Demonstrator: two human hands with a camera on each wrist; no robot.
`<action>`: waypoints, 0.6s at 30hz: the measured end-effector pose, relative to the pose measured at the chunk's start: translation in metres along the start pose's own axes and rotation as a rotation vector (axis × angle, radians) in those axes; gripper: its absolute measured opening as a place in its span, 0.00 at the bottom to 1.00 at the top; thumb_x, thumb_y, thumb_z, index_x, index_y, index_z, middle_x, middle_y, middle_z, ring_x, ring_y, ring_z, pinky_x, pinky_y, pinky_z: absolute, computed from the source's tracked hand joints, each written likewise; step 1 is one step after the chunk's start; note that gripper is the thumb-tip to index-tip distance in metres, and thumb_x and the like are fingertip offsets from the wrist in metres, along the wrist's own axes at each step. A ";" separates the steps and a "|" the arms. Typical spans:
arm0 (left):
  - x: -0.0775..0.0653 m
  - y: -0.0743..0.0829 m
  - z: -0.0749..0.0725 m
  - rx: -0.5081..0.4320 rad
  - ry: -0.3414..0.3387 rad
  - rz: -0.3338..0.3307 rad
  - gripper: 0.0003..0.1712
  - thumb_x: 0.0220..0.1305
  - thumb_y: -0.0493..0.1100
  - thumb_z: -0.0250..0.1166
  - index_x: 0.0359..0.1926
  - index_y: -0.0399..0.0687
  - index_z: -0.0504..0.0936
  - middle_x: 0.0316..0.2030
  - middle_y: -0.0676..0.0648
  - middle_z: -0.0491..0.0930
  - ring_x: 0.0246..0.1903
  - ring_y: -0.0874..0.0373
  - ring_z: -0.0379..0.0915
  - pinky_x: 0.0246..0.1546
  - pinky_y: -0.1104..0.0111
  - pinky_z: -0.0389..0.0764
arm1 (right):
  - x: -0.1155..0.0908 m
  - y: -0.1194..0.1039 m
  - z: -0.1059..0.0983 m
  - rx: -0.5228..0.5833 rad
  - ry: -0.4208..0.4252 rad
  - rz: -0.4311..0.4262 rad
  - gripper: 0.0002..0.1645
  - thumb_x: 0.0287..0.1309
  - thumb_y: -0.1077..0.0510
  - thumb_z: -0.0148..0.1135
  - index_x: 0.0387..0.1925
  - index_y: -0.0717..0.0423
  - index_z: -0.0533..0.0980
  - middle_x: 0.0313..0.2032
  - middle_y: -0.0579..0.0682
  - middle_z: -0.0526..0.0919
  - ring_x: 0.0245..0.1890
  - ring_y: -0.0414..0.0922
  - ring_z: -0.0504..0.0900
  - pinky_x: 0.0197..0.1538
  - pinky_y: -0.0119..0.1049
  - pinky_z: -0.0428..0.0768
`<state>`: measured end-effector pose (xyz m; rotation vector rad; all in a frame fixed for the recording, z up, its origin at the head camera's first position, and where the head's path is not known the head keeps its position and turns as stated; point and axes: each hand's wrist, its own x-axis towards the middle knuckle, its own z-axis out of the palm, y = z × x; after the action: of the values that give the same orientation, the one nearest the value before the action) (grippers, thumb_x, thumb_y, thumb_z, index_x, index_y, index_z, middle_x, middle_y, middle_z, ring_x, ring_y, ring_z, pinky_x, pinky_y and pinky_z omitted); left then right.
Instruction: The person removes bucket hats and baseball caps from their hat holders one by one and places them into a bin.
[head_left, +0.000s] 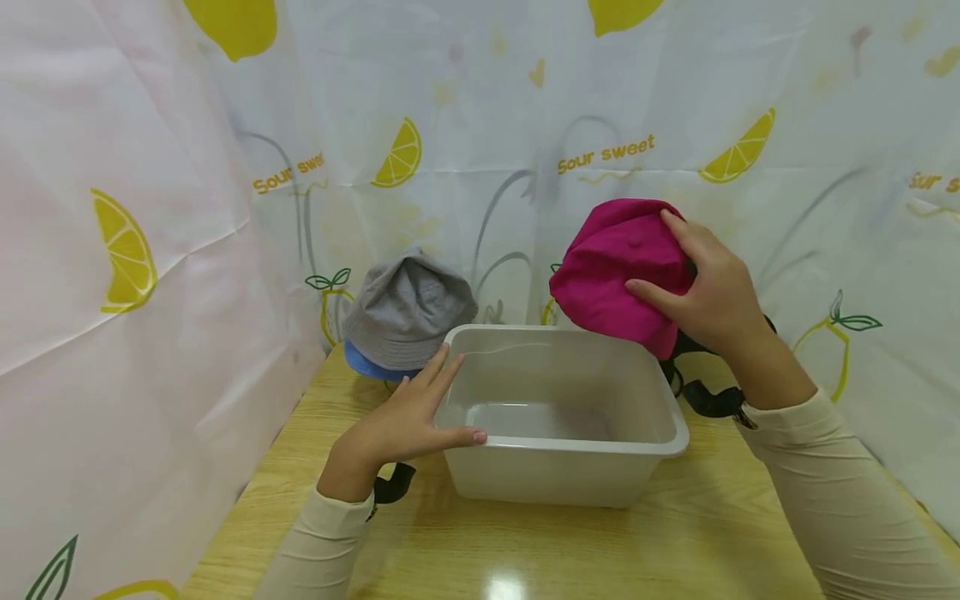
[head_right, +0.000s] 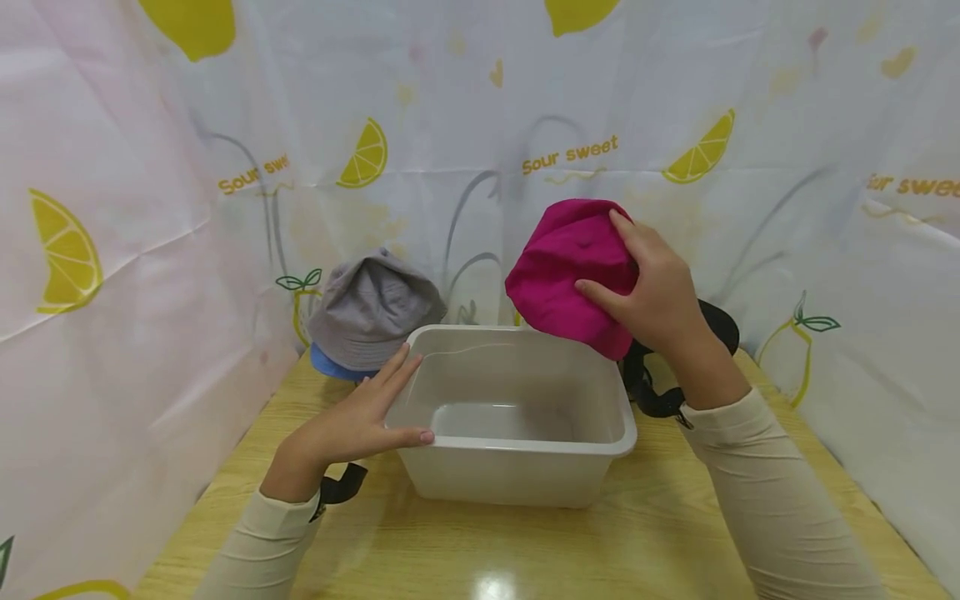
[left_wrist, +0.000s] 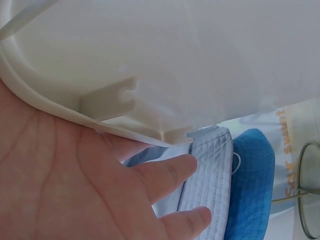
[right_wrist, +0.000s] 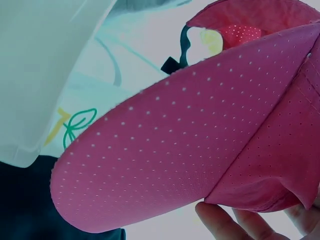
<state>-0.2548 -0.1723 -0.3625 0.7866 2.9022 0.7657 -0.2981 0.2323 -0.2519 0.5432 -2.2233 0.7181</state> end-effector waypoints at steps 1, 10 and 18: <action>0.000 0.000 0.000 -0.001 0.001 -0.003 0.67 0.57 0.81 0.63 0.84 0.64 0.39 0.84 0.47 0.29 0.81 0.41 0.40 0.76 0.33 0.41 | 0.000 -0.002 0.001 -0.001 -0.007 -0.007 0.56 0.51 0.51 0.81 0.79 0.47 0.64 0.70 0.58 0.73 0.63 0.58 0.74 0.59 0.61 0.76; 0.001 -0.001 0.001 -0.010 0.006 -0.010 0.68 0.55 0.83 0.63 0.85 0.63 0.41 0.84 0.50 0.30 0.80 0.38 0.44 0.77 0.36 0.42 | 0.001 -0.014 0.012 0.024 -0.071 -0.051 0.56 0.51 0.52 0.82 0.78 0.49 0.64 0.66 0.59 0.76 0.60 0.56 0.76 0.56 0.57 0.79; 0.000 0.000 0.000 -0.025 0.015 -0.003 0.68 0.56 0.80 0.65 0.85 0.59 0.43 0.84 0.48 0.31 0.80 0.36 0.46 0.76 0.35 0.42 | 0.000 -0.022 0.024 0.000 -0.141 -0.050 0.55 0.52 0.47 0.81 0.78 0.47 0.64 0.64 0.59 0.77 0.54 0.56 0.77 0.51 0.56 0.81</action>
<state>-0.2547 -0.1729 -0.3626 0.7773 2.9006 0.8100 -0.2977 0.2002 -0.2579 0.6655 -2.3303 0.6718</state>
